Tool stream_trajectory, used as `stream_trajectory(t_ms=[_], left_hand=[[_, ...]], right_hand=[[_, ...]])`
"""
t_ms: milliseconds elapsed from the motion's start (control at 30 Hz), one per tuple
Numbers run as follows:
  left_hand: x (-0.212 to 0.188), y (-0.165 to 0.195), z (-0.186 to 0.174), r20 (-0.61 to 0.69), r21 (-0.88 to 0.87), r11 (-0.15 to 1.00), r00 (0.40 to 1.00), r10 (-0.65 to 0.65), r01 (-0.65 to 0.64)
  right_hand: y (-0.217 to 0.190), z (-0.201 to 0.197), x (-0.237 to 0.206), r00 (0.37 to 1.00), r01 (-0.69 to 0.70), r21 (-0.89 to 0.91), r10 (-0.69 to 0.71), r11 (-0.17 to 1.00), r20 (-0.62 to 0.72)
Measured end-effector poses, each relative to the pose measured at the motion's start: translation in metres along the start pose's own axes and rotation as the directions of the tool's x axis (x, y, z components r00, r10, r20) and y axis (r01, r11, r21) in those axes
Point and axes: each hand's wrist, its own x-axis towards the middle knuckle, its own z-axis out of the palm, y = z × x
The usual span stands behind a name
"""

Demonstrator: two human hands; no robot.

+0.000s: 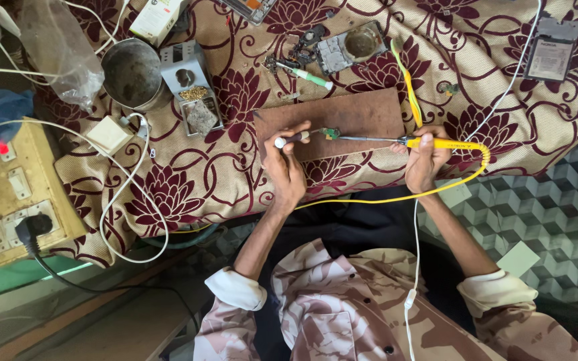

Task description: The person uses a soldering iron and solder wire to solder components on a small green circuit board, then switches to a larger blue circuit board and continues soldering. The person holds the boards steady with one hand while applying heat and solder with the other.

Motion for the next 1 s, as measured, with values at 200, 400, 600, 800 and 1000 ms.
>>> stream_trajectory(t_ms=[200,400,600,800,1000], left_hand=[[-0.004,-0.001,0.002,-0.040,-0.013,0.998,0.998,0.055,-0.056],[-0.003,0.003,0.001,-0.025,-0.059,0.997,0.998,0.050,-0.052],[0.001,0.012,-0.001,-0.026,0.012,0.999,0.999,0.038,-0.037],[0.002,0.014,0.000,-0.040,-0.006,0.999,0.998,0.043,-0.043],[0.002,0.011,0.000,-0.021,0.034,0.996,0.997,0.081,-0.080]], right_hand=[[-0.001,0.000,-0.002,1.000,-0.024,-0.026,0.024,0.999,0.000],[0.001,-0.001,-0.002,1.000,-0.019,0.002,0.019,1.000,-0.012],[-0.002,0.003,0.000,0.999,-0.019,0.006,0.019,1.000,-0.030],[-0.008,0.008,0.002,0.999,-0.016,-0.005,0.015,1.000,-0.031],[-0.007,0.006,0.003,1.000,-0.009,-0.005,0.009,1.000,-0.012]])
